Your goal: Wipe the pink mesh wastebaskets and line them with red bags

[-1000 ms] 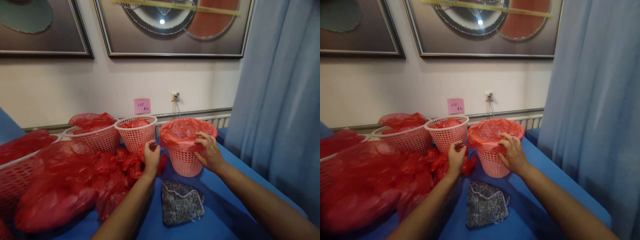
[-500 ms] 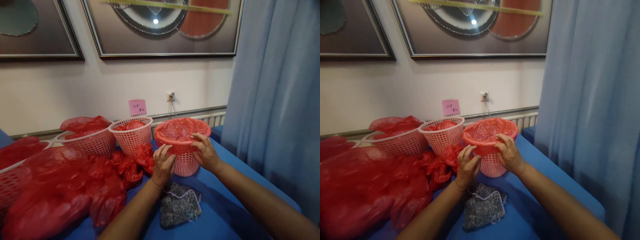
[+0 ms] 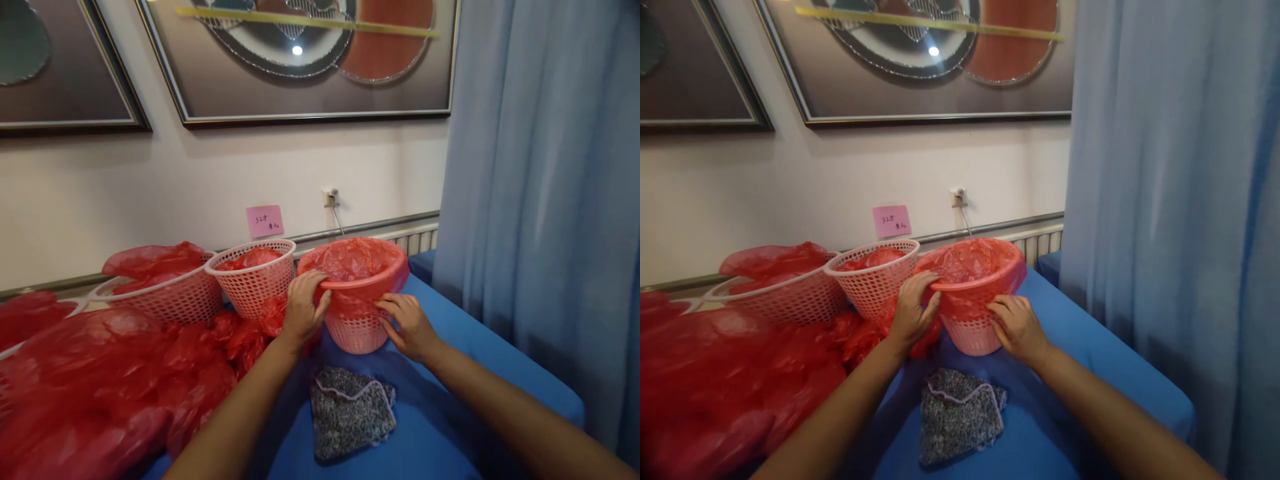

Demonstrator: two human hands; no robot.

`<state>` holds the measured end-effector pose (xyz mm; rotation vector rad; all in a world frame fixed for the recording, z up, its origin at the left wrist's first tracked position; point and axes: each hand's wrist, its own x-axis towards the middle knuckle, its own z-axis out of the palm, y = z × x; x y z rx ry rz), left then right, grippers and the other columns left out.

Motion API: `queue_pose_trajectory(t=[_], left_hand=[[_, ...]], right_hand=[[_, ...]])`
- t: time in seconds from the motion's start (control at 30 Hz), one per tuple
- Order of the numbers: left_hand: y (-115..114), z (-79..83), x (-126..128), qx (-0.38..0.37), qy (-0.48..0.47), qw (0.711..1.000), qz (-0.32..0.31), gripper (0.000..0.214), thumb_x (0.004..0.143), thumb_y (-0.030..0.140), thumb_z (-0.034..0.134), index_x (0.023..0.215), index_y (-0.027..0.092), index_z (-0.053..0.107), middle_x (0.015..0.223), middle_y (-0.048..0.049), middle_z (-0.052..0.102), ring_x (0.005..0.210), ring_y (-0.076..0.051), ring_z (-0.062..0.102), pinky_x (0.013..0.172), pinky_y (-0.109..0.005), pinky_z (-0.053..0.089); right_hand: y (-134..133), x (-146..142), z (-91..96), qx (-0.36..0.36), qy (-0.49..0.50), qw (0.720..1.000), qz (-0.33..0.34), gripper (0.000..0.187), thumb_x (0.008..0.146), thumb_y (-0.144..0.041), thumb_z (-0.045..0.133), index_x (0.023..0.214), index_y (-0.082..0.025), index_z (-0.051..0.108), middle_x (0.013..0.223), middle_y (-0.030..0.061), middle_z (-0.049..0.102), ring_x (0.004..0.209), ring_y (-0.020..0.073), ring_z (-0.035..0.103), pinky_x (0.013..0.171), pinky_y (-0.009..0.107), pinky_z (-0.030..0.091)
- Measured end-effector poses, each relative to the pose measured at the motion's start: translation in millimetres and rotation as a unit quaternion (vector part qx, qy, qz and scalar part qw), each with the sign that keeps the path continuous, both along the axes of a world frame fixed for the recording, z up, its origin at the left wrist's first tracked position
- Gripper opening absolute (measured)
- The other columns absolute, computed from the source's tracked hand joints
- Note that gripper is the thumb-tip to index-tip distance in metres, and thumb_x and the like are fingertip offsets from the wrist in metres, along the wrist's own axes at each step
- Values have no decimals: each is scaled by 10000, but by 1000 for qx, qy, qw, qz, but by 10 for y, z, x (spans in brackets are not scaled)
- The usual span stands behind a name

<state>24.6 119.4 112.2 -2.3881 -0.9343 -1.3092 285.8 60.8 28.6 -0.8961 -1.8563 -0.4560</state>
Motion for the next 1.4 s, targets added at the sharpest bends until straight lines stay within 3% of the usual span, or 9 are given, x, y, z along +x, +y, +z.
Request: queue_pose_trajectory(t=[0.23,0.33,0.47,0.57,0.73,1.0,1.13,1.3,1.4], left_hand=[[104,15,-83,-40,-69,997,-8,248,997,361,453,997,201,643,1263,-123,663,1287,-277,559,1122,-497,422],[131,102,-78,-72,-31,997,1,323,1006,369,385,829,214,607,899,-75,691,987,-248,642,968,-435,495],[199,271,-46,-108,73,991,31,364,994,418,398,802,204,622,768,-64,648,804,-240,612,863,-421,506],[253,343,-35,-110,109,988,8,366,1000,405,407,1079,180,684,1066,-121,712,1043,-278,641,997,-477,480],[349,315,-198,-41,97,994,18,441,978,426,502,1355,220,601,1569,-139,451,1504,-356,311,1209,-610,235],[250,179,39,-73,136,986,60,123,894,312,646,854,199,616,908,-95,677,940,-292,618,894,-456,495],[-40,158,452,-62,130,985,96,72,885,268,653,884,202,625,896,-106,682,940,-311,641,906,-486,489],[44,583,258,-65,209,976,11,804,702,366,839,1419,205,510,1521,-176,505,1432,-383,433,1160,-576,335],[360,871,-75,-139,293,946,22,852,528,357,930,1320,261,631,1528,-140,532,1451,-420,396,1153,-569,336]], right_hand=[[43,207,526,43,109,992,-55,407,992,-295,509,1395,-242,525,1412,145,535,1291,313,534,1048,507,440],[325,326,707,-33,28,997,-65,323,1051,-363,392,1048,-220,680,1047,92,691,1023,258,636,943,434,458],[630,422,769,-78,-42,994,-65,559,1081,-371,251,654,-224,580,653,47,592,686,211,563,746,378,429],[704,434,757,-75,-48,994,-59,592,1087,-397,220,631,-227,557,631,39,578,649,200,535,708,370,411],[757,512,683,-58,-38,996,-55,610,1094,-427,189,650,-226,557,645,30,583,659,189,547,708,352,423],[560,241,893,-4,25,997,-68,346,1048,-377,399,1136,-181,670,1273,150,659,1153,290,584,980,463,431],[369,-219,915,-58,-64,996,-33,323,1049,-360,433,941,-200,692,889,72,721,858,229,627,816,367,417],[444,-324,786,-39,-93,991,-93,412,1056,-377,424,755,-186,632,686,47,638,675,193,545,696,345,307],[510,-263,762,-32,-97,992,-76,435,1056,-423,438,730,-192,609,662,35,619,655,183,528,685,337,288]])
